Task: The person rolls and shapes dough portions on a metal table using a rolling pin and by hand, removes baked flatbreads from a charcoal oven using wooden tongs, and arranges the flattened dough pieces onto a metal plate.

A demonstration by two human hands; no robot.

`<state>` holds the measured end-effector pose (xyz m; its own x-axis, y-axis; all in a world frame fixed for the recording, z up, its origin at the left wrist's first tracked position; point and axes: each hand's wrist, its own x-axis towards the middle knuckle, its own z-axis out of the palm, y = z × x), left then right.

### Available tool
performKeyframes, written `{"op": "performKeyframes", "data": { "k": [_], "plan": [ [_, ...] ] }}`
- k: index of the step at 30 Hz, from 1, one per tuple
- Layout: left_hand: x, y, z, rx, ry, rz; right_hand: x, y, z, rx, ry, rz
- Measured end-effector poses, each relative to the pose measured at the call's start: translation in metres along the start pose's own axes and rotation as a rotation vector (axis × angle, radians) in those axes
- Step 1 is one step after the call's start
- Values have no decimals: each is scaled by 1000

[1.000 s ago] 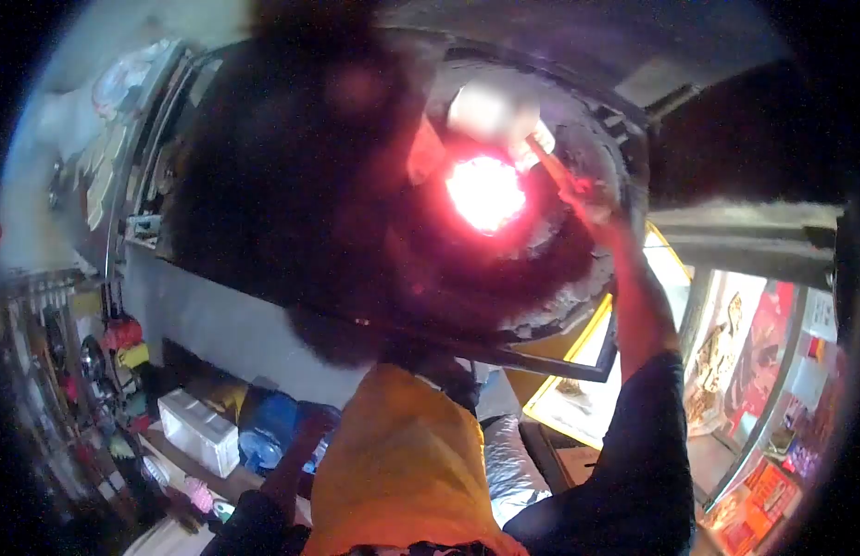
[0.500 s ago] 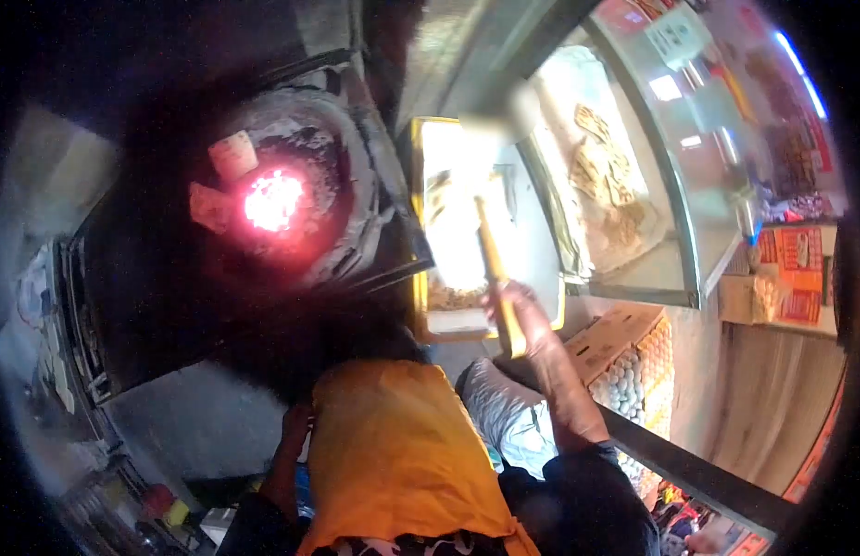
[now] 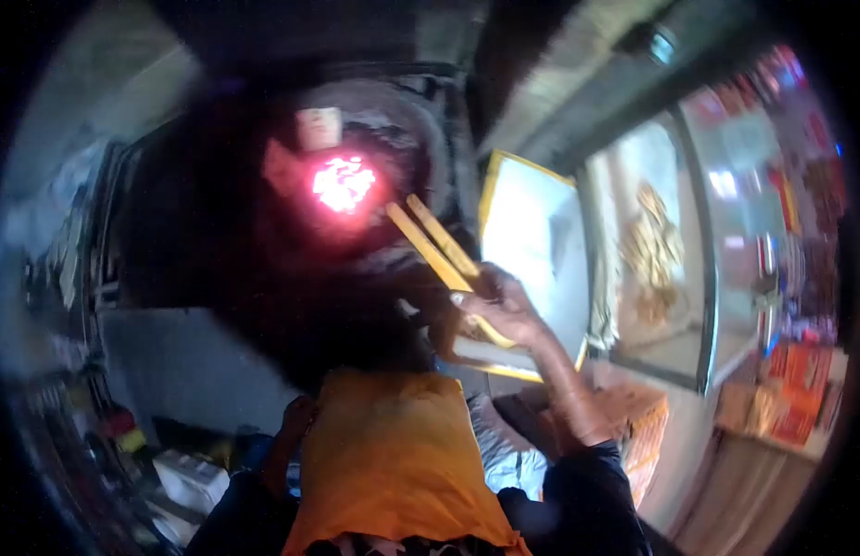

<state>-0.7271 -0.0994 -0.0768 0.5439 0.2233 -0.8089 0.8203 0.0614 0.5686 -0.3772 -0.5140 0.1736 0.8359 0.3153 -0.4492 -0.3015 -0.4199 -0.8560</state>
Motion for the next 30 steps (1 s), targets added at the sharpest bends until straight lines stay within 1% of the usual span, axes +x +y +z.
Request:
{"op": "performKeyframes", "data": {
  "k": [1, 2, 3, 5, 7, 8, 9, 11, 12, 13, 14, 15, 16, 17, 18, 19, 20, 21, 22, 23, 24, 25, 26, 27, 28, 29, 30],
  "plan": [
    [-5, 3, -9, 285, -73, 69, 18, -19, 1, -119, 1, -136],
    [-8, 4, -18, 575, -154, 132, 45, -28, -1, -468, 16, -196],
    [14, -53, -32, 493, -117, 295, 76, -38, -1, -814, 42, -262],
    [53, -152, -58, 357, -59, 631, 135, -78, 10, -1104, 58, -280],
    [7, -100, -60, 61, -107, 285, 194, -130, 35, -1364, 34, -152],
    [-22, -60, -58, -90, -91, 117, 215, -157, 49, -1421, 54, -159],
    [-20, -68, -63, -111, -77, 102, 237, -177, 65, -1475, 74, -170],
    [-17, -100, -70, 512, 157, 463, 330, -161, 68, -1640, 76, -371],
    [-19, -113, -69, 500, 170, 440, 375, -165, 75, -1691, 79, -289],
    [-21, -126, -67, -80, 196, 147, 409, -167, 81, -1740, 84, -206],
    [-22, -139, -64, -659, 215, -146, 427, -167, 76, -1774, 2, -326],
    [-22, -156, -65, -670, 231, -160, 443, -166, 74, -1800, -80, -443],
    [-22, -174, -67, -885, 157, -162, 475, -156, 90, -1926, -1, -364],
    [-22, -186, -69, -1096, 77, -158, 476, -157, 108, -1925, -20, -373],
    [-21, -198, -70, -1101, 83, -169, 473, -158, 119, -1917, -35, -371],
    [-20, -205, -70, -1003, 82, -102, 461, -164, 127, -1910, -45, -361],
    [-20, -209, -69, -904, 74, -33, 441, -174, 126, -1579, -299, -516],
    [-16, -208, -67, -903, 66, -34, 416, -180, 146, -1804, -206, -652],
    [-10, -205, -66, -712, 115, -77, 420, -160, 142, -1818, -164, -663],
    [-4, -200, -67, -513, 159, -115, 436, -123, 131, -1795, -94, -589],
    [0, -195, -73, -496, 139, -107, 454, -85, 121, -1753, -21, -490],
    [3, -187, -81, -203, 171, 116, 469, -35, 104, -1703, 42, -398],
    [3, -179, -88, 91, 182, 346, 402, -47, 91, -1724, 124, -803],
    [4, -155, -93, 114, 121, 365, 345, -63, 99, -1648, 236, -749],
    [4, -114, -94, -273, 7, 217, 336, -1, 77, -1525, 288, -701],
    [8, -76, -93, -644, -103, 36, 262, -34, 85, -1508, 432, -797],
    [17, -53, -89, -451, 26, -139, 221, -38, 74, -1081, 205, -490]
  ]
}}
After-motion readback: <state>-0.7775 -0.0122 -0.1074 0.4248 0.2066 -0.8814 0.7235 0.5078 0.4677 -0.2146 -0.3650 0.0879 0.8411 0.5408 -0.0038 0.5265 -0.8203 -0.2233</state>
